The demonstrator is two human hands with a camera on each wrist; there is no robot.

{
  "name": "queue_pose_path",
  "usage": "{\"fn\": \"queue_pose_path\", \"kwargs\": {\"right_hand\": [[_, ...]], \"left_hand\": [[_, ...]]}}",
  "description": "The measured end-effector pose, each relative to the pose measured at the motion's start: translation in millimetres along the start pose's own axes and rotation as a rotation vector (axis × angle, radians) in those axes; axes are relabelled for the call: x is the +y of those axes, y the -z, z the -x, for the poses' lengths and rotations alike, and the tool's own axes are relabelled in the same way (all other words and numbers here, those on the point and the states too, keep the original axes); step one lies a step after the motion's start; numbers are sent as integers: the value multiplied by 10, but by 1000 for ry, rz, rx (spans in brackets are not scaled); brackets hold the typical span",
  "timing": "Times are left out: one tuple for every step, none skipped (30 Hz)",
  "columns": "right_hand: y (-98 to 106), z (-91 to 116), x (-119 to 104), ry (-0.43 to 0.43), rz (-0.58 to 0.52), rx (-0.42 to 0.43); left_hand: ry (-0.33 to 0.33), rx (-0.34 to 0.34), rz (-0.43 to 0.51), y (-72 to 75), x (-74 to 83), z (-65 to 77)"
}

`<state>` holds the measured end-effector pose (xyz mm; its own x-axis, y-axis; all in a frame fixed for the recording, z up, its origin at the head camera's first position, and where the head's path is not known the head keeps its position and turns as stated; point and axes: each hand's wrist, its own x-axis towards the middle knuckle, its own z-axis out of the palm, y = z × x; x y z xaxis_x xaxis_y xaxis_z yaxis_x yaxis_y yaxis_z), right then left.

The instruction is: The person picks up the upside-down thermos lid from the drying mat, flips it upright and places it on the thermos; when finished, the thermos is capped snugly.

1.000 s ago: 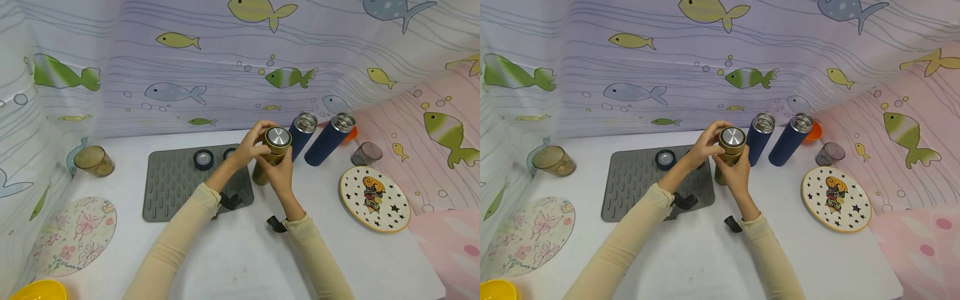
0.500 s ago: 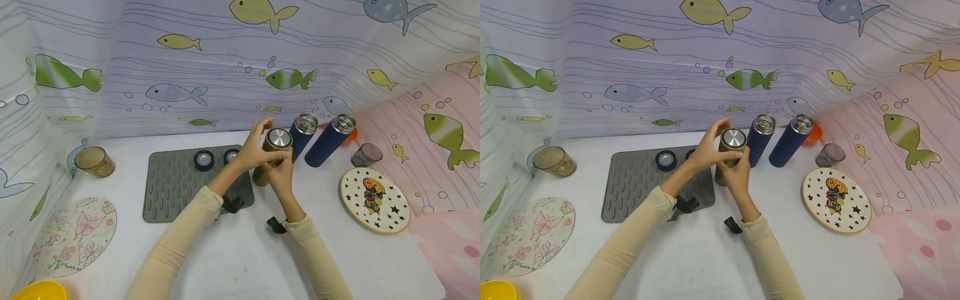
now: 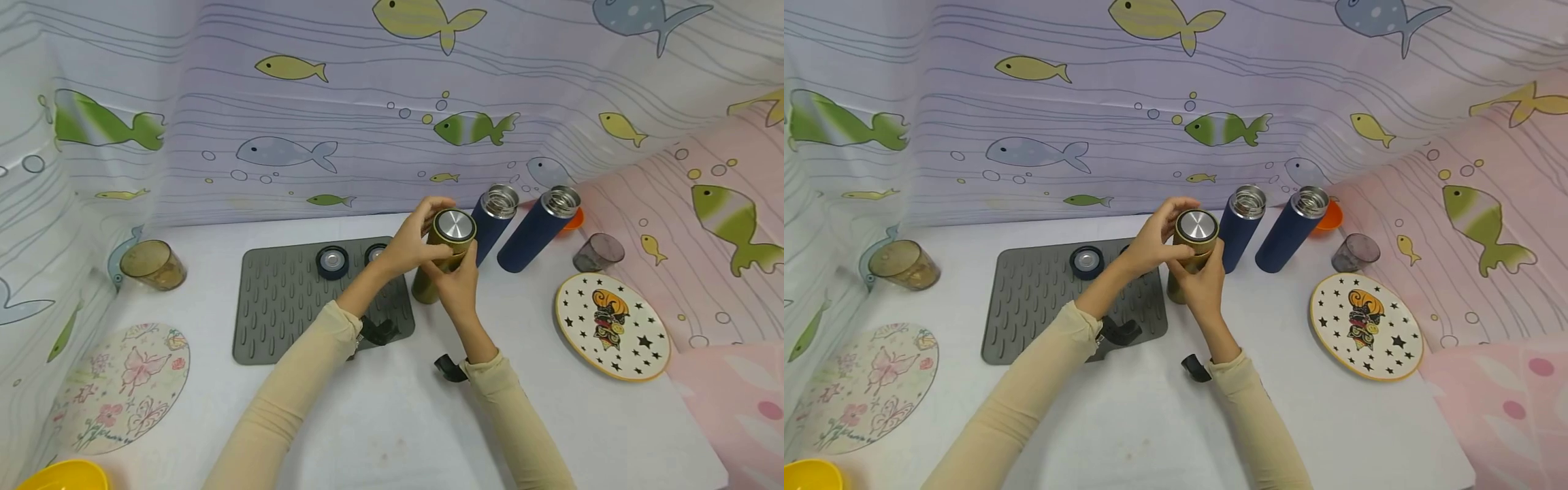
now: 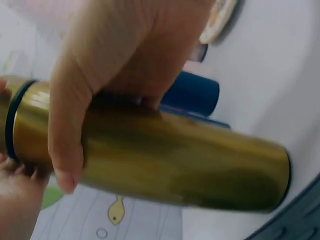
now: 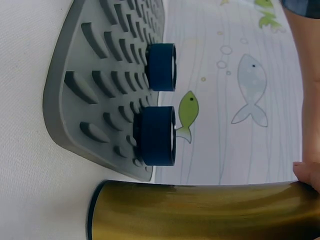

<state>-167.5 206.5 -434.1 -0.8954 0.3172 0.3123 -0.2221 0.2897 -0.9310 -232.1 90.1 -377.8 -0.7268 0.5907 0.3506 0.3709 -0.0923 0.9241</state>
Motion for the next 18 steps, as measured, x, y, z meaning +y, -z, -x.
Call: {"fn": "queue_pose_path", "kwargs": {"right_hand": [[0,2,3,0,-5,-2],[1,3,9,1,-7,-2],[2,4,13,4,-5,2],[2,6,13,6,-5,8],[2,9,12,6,-2,13],[2,10,9,8,-3,13],[2,9,11,8,0,11],[1,9,11,7,2,10],[1,6,13,7,-4,6],[4,5,14,5,-11,4],[5,4,15,0,-11,0],[5,2,15,-2,-8,-3],[5,-2,18,-4,-5,-5],[4,-3,19,-4,-9,-6],[4,-4,22,-3,-12,-6],[4,-2,16,-7,-10,-6],[3,2,6,-11,-9,-10],[2,7,-13,-14,-9,-14]], "left_hand": [[5,-6,21,3,6,0],[13,-7,27,2,17,2],[17,-3,3,-3,21,0],[20,3,-33,-11,25,-2],[26,12,-72,-17,31,-7],[37,21,-103,-20,39,-10],[43,24,-106,-20,37,-17],[42,19,-82,-18,34,-23],[35,6,-51,-15,23,-32],[29,-9,-13,-9,15,-40],[28,-12,3,-6,9,-42],[25,-8,5,-6,5,-41],[17,1,-12,-12,-1,-40],[11,15,-54,-23,-3,-35],[8,33,-102,-34,-8,-28],[6,50,-136,-44,-10,-18],[7,64,-147,-53,-10,-4],[0,65,-126,-60,-16,5]]}}
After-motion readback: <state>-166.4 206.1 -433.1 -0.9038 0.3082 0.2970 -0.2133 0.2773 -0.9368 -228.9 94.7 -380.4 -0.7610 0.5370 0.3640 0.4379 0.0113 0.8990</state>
